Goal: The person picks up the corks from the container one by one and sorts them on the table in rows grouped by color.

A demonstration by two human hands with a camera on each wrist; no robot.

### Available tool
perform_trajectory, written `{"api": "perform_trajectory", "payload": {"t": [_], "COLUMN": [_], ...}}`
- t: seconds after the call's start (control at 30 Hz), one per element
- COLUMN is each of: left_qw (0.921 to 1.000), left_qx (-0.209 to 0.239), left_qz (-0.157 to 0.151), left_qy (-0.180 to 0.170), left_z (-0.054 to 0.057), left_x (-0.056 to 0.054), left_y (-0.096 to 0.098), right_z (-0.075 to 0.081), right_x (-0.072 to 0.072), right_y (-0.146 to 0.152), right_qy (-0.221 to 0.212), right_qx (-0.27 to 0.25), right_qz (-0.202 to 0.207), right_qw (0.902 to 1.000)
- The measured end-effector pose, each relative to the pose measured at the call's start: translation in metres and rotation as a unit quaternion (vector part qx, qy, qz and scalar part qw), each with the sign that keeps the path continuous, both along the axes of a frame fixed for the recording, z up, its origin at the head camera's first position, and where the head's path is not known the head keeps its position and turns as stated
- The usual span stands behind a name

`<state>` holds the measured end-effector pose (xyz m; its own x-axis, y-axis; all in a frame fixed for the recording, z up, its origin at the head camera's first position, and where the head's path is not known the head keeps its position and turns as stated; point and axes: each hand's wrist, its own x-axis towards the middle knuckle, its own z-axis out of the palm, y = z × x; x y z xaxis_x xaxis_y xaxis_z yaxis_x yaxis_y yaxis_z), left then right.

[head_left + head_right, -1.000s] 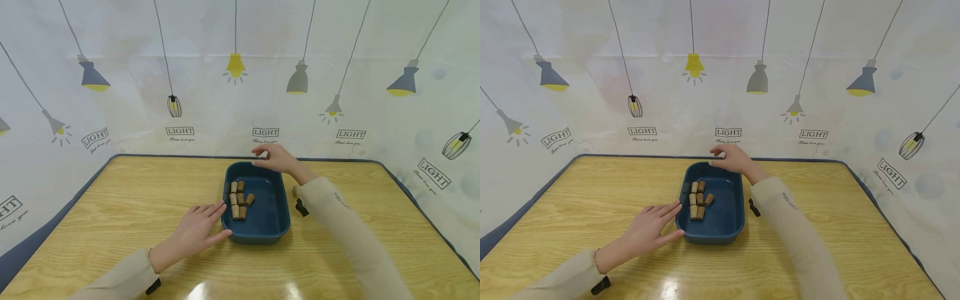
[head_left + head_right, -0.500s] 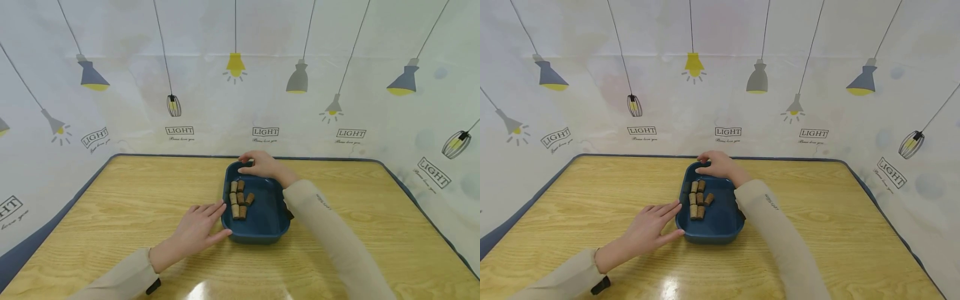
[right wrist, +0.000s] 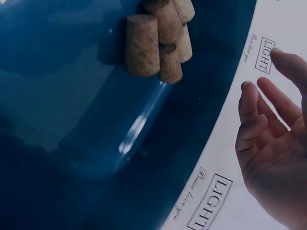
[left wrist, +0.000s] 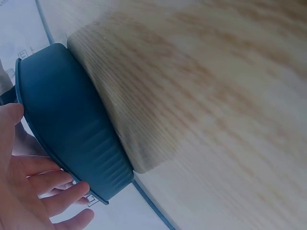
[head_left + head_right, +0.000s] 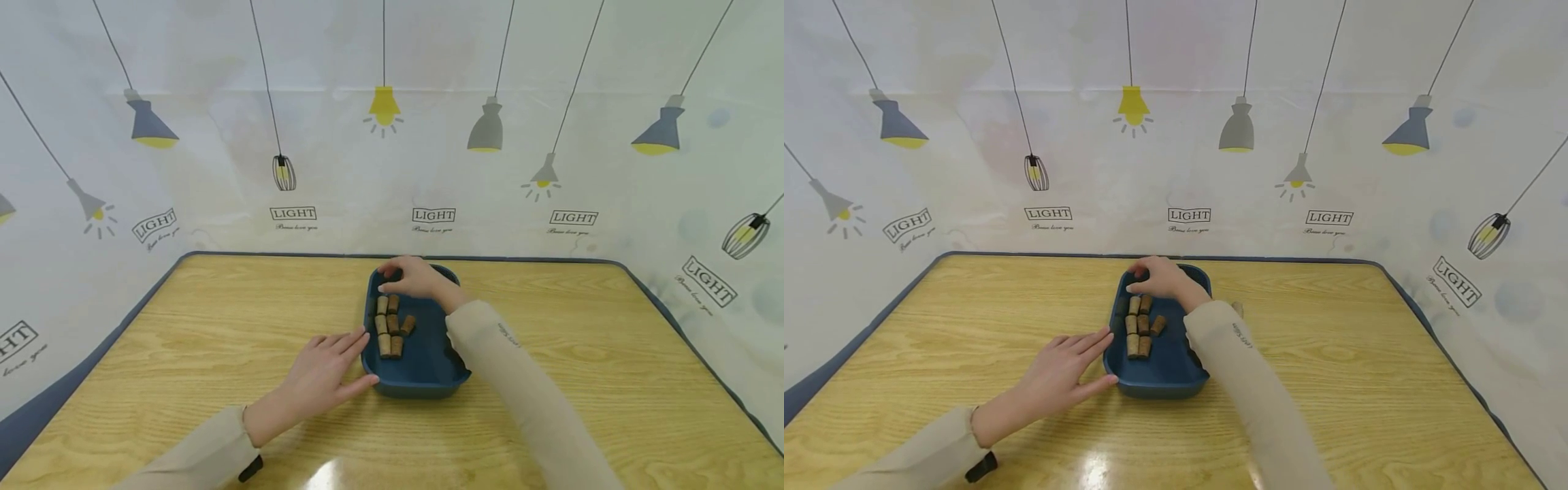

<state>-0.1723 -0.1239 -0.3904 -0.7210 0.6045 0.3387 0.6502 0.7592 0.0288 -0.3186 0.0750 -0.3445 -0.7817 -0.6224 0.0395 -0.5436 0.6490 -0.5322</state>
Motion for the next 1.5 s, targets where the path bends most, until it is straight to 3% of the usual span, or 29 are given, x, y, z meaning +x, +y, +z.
{"api": "perform_trajectory", "payload": {"t": [0.47,0.73,0.97,1.5], "left_qw": [0.9999,1.0000,0.9999,0.9999], "left_qx": [-0.006,0.000,-0.005,-0.005], "left_qz": [0.006,0.002,0.003,0.006], "left_qy": [-0.013,-0.009,-0.009,-0.015], "left_z": [0.001,0.002,0.001,0.000], "left_x": [0.000,0.000,-0.001,0.001], "left_y": [0.000,0.001,0.001,0.000], "right_z": [-0.028,-0.040,-0.045,-0.049], "right_x": [0.000,0.001,0.000,0.000], "right_y": [-0.008,-0.012,-0.014,-0.015], "right_qy": [-0.021,-0.001,0.014,-0.004], "right_qx": [0.008,0.012,0.040,0.087], "right_qz": [-0.048,-0.068,-0.074,-0.112], "right_qw": [0.9986,0.9976,0.9964,0.9899]}}
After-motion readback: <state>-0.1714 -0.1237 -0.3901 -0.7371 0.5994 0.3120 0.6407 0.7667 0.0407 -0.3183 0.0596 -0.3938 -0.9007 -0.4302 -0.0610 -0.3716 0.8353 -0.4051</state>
